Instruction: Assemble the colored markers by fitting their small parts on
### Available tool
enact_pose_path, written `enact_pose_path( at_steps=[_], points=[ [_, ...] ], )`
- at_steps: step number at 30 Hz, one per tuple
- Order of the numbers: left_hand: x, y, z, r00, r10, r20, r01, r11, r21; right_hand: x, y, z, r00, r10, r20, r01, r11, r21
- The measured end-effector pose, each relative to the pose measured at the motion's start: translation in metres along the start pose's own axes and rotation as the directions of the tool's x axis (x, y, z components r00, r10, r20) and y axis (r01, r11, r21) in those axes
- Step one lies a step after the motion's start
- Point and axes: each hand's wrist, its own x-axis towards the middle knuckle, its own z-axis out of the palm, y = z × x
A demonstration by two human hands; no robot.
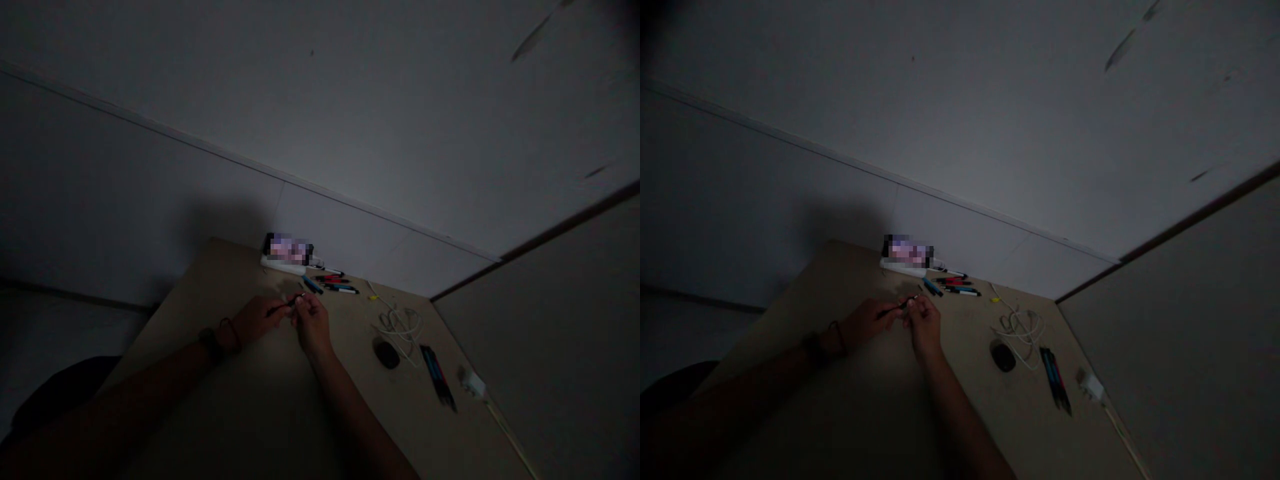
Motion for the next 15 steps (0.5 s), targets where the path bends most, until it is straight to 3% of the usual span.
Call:
enact_pose_path(
  at_steps=[15],
  points=[
    [-0.0009,-0.0001,0.0011,1.0,0.005,0.006,-0.005,1.0,-0.006,-0.0001,0.0019,0.0,1.0,0.009,0.0,-0.009,1.0,0.023]
  ],
)
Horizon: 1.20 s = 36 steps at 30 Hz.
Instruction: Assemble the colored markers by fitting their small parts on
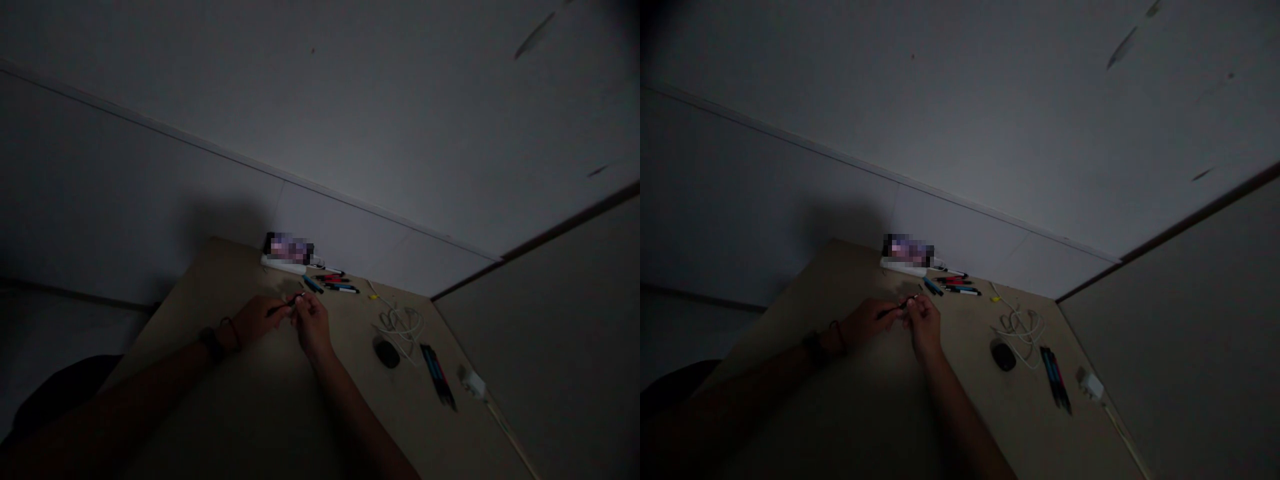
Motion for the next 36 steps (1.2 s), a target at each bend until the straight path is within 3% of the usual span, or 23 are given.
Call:
enact_pose_path(
  at_steps=[36],
  points=[
    [-0.0012,0.0024,-0.0009,1.0,-0.02,0.013,0.019,1.0,0.005,-0.0001,0.0062,-0.001,1.0,-0.026,-0.005,0.025,0.999,-0.034]
  ],
)
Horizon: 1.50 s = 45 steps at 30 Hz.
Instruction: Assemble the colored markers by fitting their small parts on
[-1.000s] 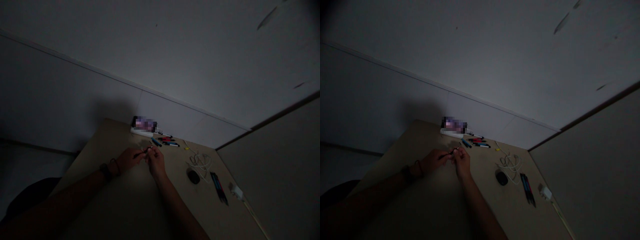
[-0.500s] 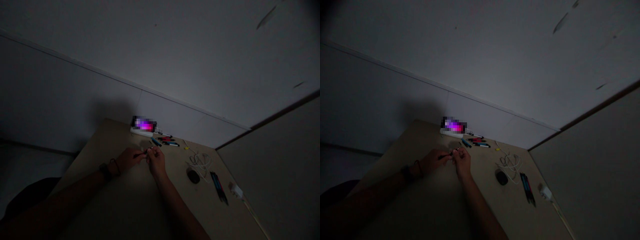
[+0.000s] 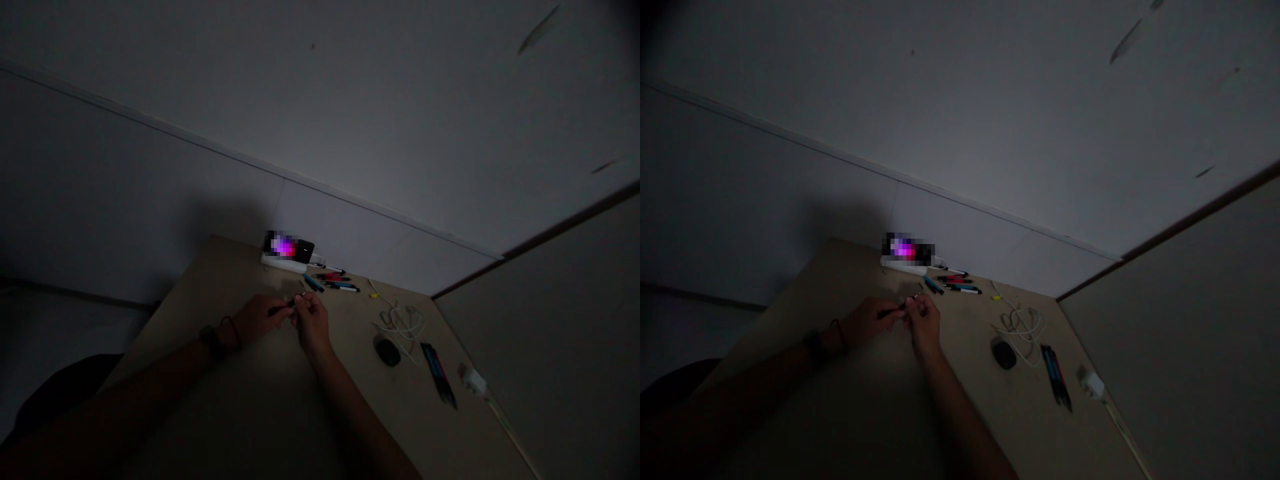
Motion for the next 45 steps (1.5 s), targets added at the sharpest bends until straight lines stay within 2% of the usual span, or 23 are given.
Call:
enact_pose_path(
  at_steps=[22,45],
  points=[
    [0.0007,0.0001,-0.0003,0.999,0.027,-0.017,-0.027,1.0,0.005,-0.0006,-0.0025,0.0026,0.999,0.022,0.033,-0.021,0.999,-0.038],
    [0.0004,0.0034,-0.0009,1.0,0.0,-0.013,0.0,1.0,0.03,-0.0003,-0.004,0.0035,0.998,0.054,0.032,-0.053,0.998,-0.032]
  ],
)
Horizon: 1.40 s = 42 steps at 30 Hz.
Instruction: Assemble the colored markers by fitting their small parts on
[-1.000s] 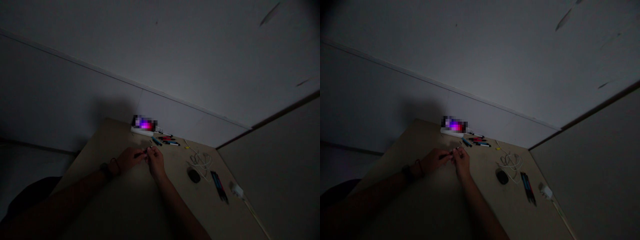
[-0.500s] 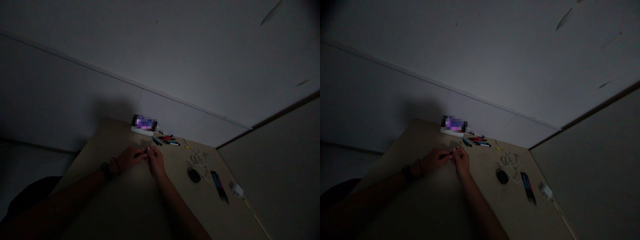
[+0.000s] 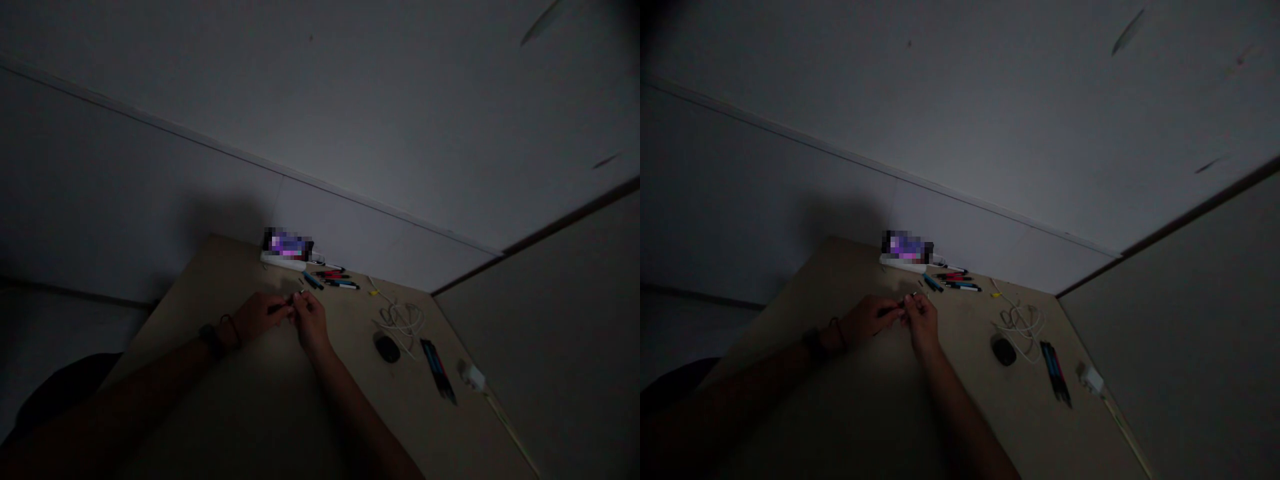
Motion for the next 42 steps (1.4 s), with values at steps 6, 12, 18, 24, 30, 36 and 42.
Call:
enact_pose_path(
  at_steps=[6,12,18,24,30,36,42],
  points=[
    [0.0,0.0,0.0,1.0,0.001,0.008,-0.001,0.999,-0.037,-0.002,-0.002,0.0,1.0,0.013,-0.012,-0.013,1.0,0.016],
    [-0.001,0.0,0.0,1.0,0.024,-0.018,-0.025,0.998,-0.063,-0.004,-0.006,0.002,0.999,0.019,0.032,-0.024,0.99,0.139],
    [-0.001,0.003,-0.004,1.0,0.014,0.009,-0.013,0.999,-0.049,-0.005,-0.009,0.004,0.998,0.033,0.051,-0.042,0.98,0.192],
    [-0.001,0.006,-0.006,0.999,-0.025,0.032,0.027,0.999,-0.041,-0.004,-0.01,0.004,0.999,0.014,0.047,-0.024,0.977,0.211],
    [-0.001,0.004,-0.005,0.999,-0.029,0.038,0.03,0.999,-0.042,-0.002,-0.01,0.005,0.999,0.034,0.042,-0.042,0.976,0.215],
    [0.0,0.003,-0.005,0.997,-0.05,0.055,0.051,0.998,-0.031,-0.001,-0.011,0.004,0.998,0.056,0.04,-0.064,0.972,0.228],
    [0.0,0.002,-0.004,0.997,-0.058,0.059,0.06,0.998,-0.032,-0.001,-0.012,0.004,0.997,0.062,0.044,-0.07,0.973,0.219]
  ],
)
